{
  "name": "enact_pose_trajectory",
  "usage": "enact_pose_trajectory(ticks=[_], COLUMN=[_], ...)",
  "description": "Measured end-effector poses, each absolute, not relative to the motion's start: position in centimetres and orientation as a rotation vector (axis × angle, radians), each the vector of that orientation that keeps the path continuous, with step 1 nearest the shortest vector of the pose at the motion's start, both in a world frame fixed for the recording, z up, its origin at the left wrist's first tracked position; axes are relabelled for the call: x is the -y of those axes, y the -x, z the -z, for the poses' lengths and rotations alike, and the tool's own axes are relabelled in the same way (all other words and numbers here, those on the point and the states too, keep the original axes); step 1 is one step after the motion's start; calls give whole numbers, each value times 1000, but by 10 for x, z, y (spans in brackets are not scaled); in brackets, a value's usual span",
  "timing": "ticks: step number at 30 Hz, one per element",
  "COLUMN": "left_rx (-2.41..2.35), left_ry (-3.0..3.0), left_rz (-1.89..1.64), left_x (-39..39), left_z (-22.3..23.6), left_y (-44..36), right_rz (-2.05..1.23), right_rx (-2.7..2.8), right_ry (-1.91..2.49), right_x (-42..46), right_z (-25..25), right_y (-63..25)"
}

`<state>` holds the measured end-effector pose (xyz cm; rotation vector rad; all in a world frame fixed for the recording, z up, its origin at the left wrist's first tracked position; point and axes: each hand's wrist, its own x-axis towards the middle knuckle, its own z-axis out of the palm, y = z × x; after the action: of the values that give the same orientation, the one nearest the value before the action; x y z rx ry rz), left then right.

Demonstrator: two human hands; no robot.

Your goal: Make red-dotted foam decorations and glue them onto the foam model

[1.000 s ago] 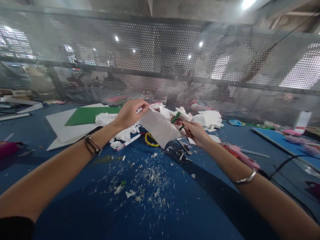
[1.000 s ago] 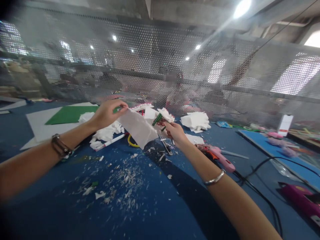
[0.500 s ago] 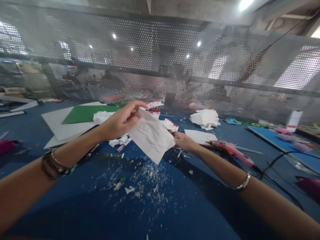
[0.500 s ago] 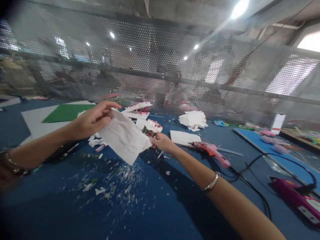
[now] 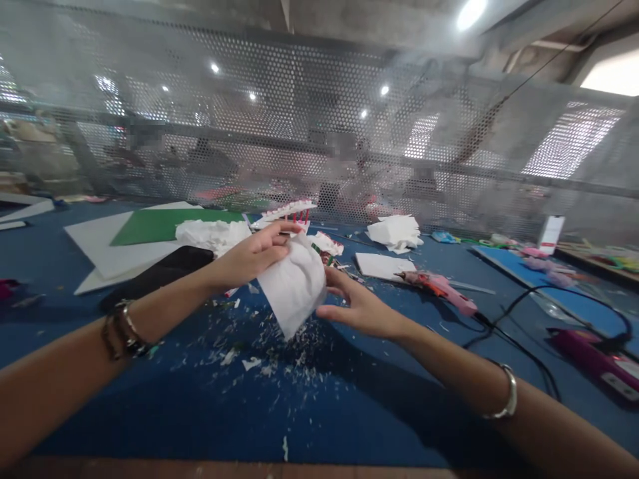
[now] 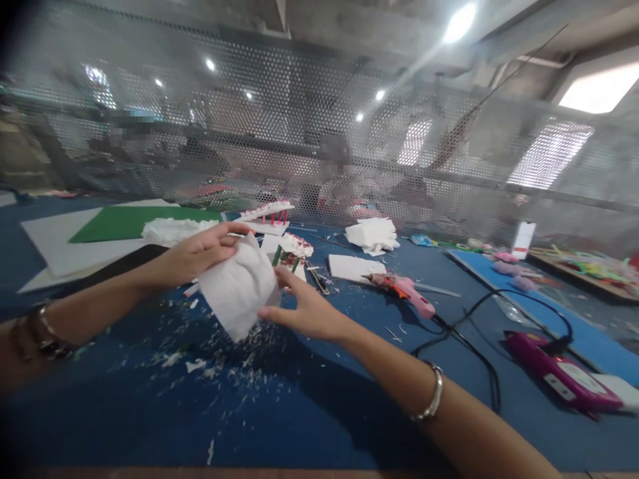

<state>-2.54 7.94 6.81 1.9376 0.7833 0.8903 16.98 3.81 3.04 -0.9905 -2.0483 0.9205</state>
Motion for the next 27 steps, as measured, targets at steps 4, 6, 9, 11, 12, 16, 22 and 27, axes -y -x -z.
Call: enact_pose_trajectory(ticks=[4,6,9,11,12,16,22,27], left_rx=[-841,-860,-914,-971,-997,-966,-889,-514], left_ry=[-1834,-1804,-1802,-1876,-1947,-2328,-3023,-3165], left_rz=[-937,-1020,-1132,-1198,-1230,-1312,-1239,-846], left_x=[-72,-70,-71,-73,-74,-69,-46,-32], left_z=[-64,-62,-62,-64,-65,-74,-89,-79], left_y=[28,34,42,45,46,45,18,-13], right_rz=[-855,-860,-923,-967,-956,-594,-210,-165], right_rx=[2013,2013,2016,2045,2071,2156,2133,2196], right_ry=[1117,1171,1252,1284,1292,1307,941,946], right_x=[-31,-26,-17,-13,-12,-10,-4,0], right_z=[-32,-35,-37,-36,-36,-38,-55,-60], right_y=[-161,-164,-172,-177,-179,-187,-191,-182])
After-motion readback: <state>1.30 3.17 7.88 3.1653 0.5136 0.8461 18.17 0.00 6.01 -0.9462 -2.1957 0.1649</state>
